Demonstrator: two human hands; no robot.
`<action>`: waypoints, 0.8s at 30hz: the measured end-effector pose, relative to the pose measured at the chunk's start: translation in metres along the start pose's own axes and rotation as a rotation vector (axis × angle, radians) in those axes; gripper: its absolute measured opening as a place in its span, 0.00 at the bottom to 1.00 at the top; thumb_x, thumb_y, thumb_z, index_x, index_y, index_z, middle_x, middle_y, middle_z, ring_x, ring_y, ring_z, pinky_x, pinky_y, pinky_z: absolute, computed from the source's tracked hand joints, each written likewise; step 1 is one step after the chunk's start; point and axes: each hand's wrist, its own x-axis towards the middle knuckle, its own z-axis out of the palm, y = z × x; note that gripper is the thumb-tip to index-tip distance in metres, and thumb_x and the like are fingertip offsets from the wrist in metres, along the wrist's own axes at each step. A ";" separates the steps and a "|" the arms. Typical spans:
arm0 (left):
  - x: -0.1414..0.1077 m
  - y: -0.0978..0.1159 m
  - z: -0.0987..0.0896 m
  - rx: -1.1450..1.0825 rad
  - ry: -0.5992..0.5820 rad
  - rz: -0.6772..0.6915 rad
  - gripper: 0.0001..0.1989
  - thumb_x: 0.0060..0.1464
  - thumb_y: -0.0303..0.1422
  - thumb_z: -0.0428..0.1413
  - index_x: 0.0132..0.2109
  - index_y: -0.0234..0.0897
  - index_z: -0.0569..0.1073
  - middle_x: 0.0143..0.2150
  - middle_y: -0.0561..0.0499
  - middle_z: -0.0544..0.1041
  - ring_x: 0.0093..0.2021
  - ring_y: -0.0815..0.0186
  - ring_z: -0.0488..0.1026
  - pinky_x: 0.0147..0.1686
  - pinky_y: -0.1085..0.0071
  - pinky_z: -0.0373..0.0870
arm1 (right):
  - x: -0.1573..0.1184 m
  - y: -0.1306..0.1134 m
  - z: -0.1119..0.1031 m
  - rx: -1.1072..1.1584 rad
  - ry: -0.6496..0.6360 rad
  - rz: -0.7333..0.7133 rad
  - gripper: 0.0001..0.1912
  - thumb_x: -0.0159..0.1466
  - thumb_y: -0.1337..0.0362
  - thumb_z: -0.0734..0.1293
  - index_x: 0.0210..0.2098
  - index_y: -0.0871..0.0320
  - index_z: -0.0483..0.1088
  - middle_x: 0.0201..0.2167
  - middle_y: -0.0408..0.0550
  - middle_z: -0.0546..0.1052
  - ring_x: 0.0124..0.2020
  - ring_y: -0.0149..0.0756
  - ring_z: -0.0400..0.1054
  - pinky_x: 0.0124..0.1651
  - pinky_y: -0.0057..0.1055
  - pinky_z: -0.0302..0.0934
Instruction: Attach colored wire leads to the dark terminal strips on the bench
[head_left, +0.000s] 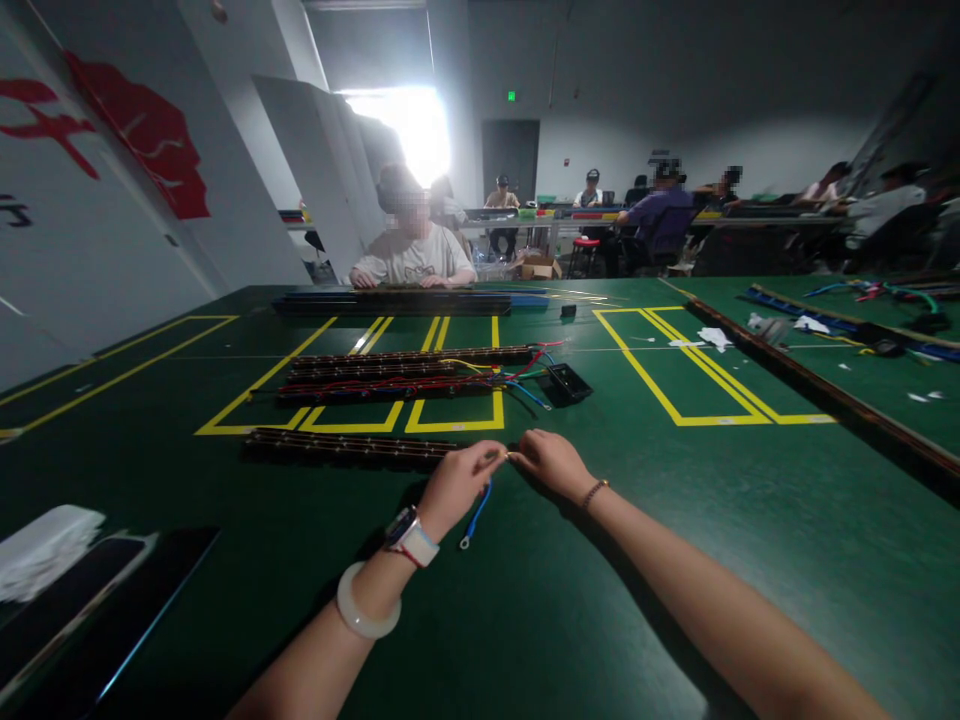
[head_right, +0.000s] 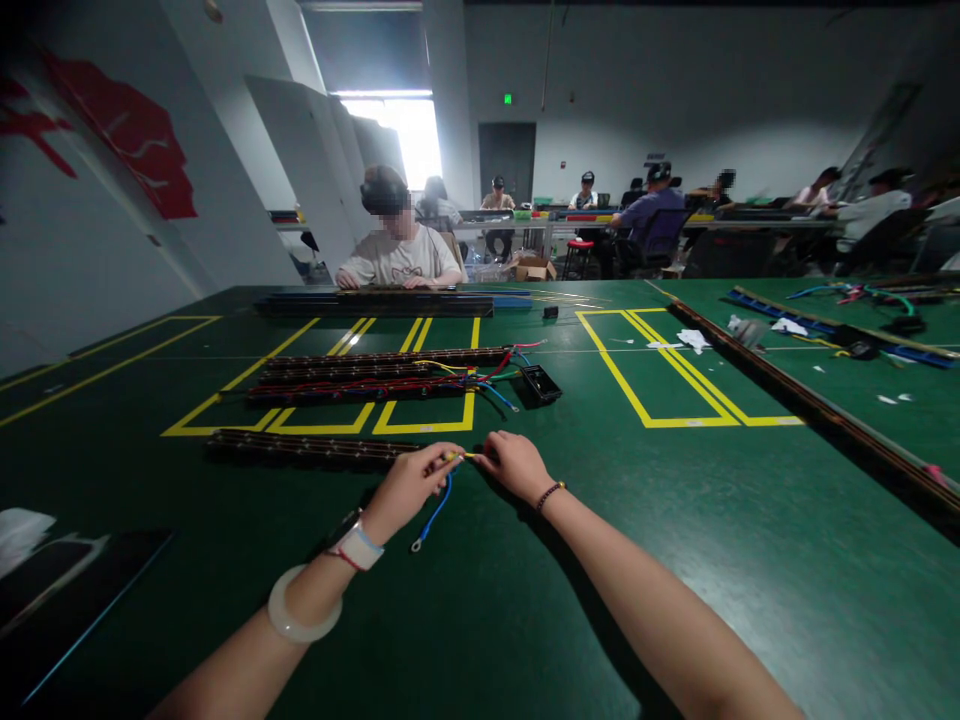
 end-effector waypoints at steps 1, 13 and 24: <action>0.001 0.001 0.003 0.179 -0.036 0.067 0.14 0.59 0.38 0.48 0.47 0.40 0.73 0.35 0.49 0.75 0.33 0.64 0.74 0.33 0.70 0.67 | 0.000 0.000 0.000 0.000 -0.006 0.000 0.15 0.64 0.53 0.62 0.34 0.60 0.66 0.31 0.46 0.69 0.31 0.30 0.61 0.33 0.27 0.50; -0.015 0.004 0.018 0.478 0.038 -0.165 0.15 0.55 0.41 0.52 0.41 0.32 0.66 0.30 0.39 0.71 0.32 0.50 0.72 0.32 0.64 0.62 | 0.002 -0.009 -0.011 0.149 0.006 -0.012 0.17 0.60 0.51 0.65 0.37 0.60 0.69 0.34 0.47 0.68 0.37 0.32 0.60 0.40 0.28 0.53; -0.013 -0.005 0.017 0.361 -0.030 -0.226 0.12 0.55 0.37 0.49 0.27 0.34 0.67 0.25 0.46 0.70 0.26 0.62 0.68 0.27 0.71 0.55 | 0.002 -0.025 -0.008 0.112 -0.180 0.018 0.14 0.56 0.58 0.68 0.37 0.62 0.71 0.34 0.49 0.71 0.37 0.34 0.63 0.40 0.27 0.54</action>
